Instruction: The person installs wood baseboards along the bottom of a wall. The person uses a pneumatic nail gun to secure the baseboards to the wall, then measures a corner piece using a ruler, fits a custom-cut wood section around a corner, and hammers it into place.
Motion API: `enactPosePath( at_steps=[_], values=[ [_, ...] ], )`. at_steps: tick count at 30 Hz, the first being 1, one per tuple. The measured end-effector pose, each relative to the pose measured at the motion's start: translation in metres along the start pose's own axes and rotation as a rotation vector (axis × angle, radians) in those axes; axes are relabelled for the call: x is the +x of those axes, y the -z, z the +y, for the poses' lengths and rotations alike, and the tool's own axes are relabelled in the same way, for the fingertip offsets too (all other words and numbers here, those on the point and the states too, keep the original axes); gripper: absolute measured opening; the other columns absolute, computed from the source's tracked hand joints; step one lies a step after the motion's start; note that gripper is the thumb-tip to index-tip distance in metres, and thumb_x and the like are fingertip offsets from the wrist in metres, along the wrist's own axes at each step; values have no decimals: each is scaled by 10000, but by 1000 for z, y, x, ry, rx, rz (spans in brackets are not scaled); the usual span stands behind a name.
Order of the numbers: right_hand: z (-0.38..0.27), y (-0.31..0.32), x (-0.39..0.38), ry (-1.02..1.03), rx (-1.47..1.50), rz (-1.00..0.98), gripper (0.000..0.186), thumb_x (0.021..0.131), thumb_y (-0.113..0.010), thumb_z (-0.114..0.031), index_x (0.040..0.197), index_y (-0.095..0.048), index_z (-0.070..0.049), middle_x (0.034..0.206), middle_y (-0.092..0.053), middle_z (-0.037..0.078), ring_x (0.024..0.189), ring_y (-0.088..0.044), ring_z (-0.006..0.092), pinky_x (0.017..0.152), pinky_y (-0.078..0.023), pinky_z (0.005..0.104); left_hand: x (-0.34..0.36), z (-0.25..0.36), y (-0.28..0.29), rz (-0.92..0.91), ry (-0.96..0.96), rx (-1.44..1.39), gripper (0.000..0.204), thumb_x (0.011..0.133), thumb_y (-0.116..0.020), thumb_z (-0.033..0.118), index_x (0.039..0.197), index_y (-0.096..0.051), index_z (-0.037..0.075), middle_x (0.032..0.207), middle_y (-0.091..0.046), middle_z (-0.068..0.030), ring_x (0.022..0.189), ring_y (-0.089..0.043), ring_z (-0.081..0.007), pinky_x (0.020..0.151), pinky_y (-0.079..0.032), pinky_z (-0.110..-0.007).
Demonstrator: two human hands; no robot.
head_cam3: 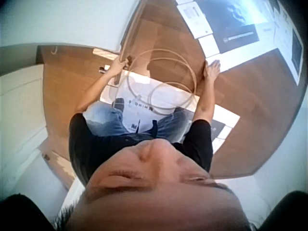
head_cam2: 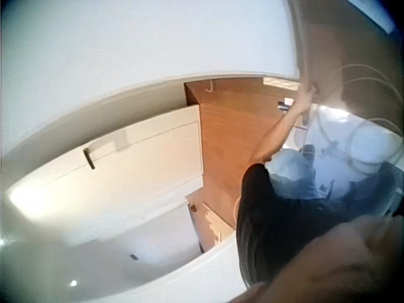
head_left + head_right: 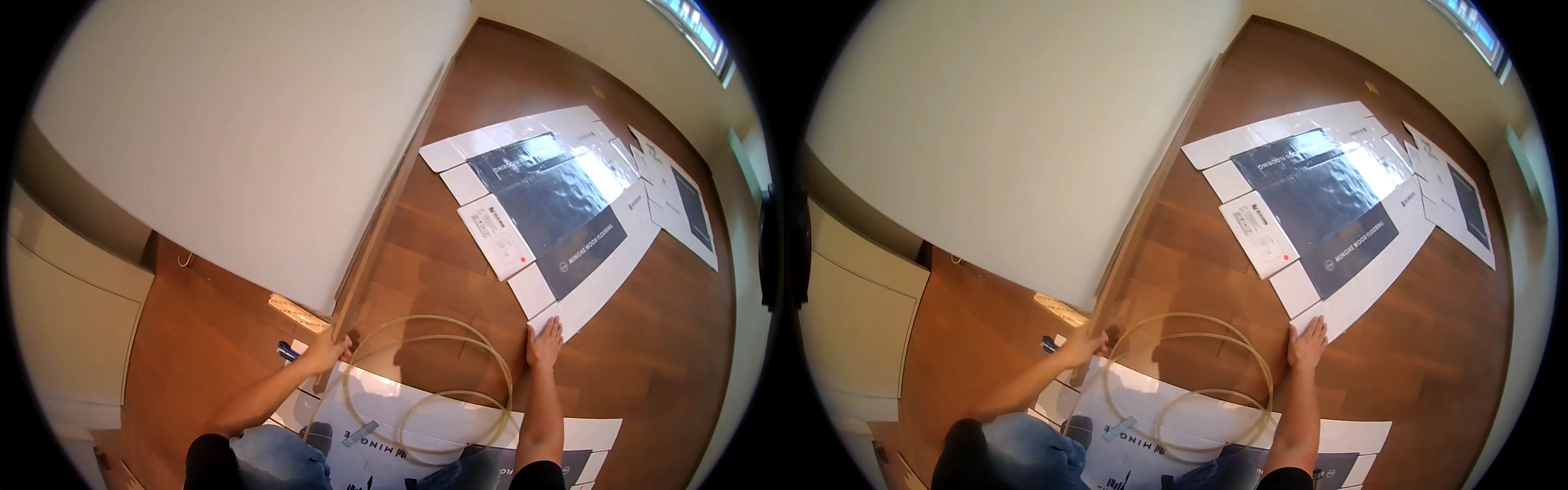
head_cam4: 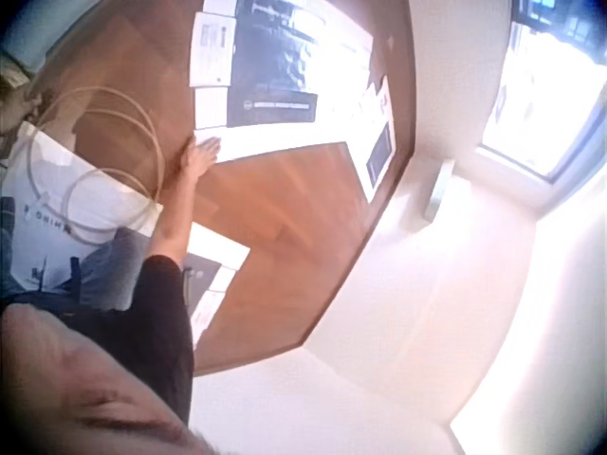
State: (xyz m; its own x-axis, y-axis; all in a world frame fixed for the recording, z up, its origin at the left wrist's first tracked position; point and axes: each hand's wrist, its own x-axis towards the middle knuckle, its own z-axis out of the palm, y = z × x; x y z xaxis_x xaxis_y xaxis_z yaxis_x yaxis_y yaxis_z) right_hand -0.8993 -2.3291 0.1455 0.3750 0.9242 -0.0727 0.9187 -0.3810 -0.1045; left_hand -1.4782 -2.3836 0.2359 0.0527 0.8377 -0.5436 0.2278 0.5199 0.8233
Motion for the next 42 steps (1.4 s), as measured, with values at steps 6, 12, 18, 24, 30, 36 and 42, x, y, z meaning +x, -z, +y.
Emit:
enactPosePath(
  at_steps=[6, 12, 18, 24, 30, 36, 42],
  values=[
    [-10, 31, -27, -9, -42, 36, 791, 1033, -619, -495, 1579, -404, 34, 1696, -313, 271, 1554, -311, 441, 1270, -235, 605, 129, 25, 63, 37, -33, 35, 98, 1048, -582, 59, 1086, -626, -19, 892, -725, -108, 777, -735, -180, 691, -629, -326],
    [-39, 81, -237, 319, 230, 16, 673, 915, -766, -226, 1496, -494, -24, 1632, -358, 326, 1443, -402, 524, 1179, -328, 616, 166, 47, 62, 151, -118, 295, 311, 1013, -669, 212, 1157, -635, -61, 903, -735, -197, 891, -756, -343, 807, -611, -446],
    [-130, 145, -340, 260, 122, -33, 446, 1035, -651, -332, 1356, -608, -24, 1394, -608, 295, 1083, -679, 489, 931, -563, 557, 226, 32, 64, 283, -254, 798, 491, 968, -693, 215, 1321, -553, -95, 1282, -596, -352, 1105, -638, -536, 992, -533, -552],
    [-160, 181, -323, 24, 143, -431, 358, 1041, -620, -360, 1255, -701, -84, 1440, -580, 306, 1087, -658, 511, 947, -527, 579, 202, 91, 51, 211, -306, 1099, 721, 1062, -495, 127, 1696, -173, 10, 1218, -632, -324, 1134, -686, -460, 974, -583, -506],
    [-164, 177, -329, 66, 168, -423, 338, 1044, -613, -361, 1219, -742, -102, 1429, -596, 303, 1114, -659, 501, 979, -523, 559, 236, 83, 53, 175, -218, 1225, 807, 1026, -524, 55, 1718, -108, 61, 1259, -624, -314, 989, -760, -362, 805, -644, -450],
    [-164, 180, -331, -18, 211, -387, 356, 1051, -590, -382, 1248, -755, -136, 1454, -606, 248, 1216, -631, 462, 1069, -476, 543, 250, 77, 49, 198, -134, 1260, 816, 1037, -543, 82, 1720, -97, 74, 1313, -598, -305, 1022, -754, -371, 795, -644, -428],
    [-160, 182, -322, -24, 189, -467, 382, 1047, -594, -411, 1272, -749, -144, 1482, -591, 243, 1271, -615, 439, 1085, -465, 553, 268, 78, 30, 288, -68, 1331, 719, 1056, -541, 106, 1705, -232, 92, 1314, -622, -233, 980, -743, -289, 813, -630, -383]
  ],
)
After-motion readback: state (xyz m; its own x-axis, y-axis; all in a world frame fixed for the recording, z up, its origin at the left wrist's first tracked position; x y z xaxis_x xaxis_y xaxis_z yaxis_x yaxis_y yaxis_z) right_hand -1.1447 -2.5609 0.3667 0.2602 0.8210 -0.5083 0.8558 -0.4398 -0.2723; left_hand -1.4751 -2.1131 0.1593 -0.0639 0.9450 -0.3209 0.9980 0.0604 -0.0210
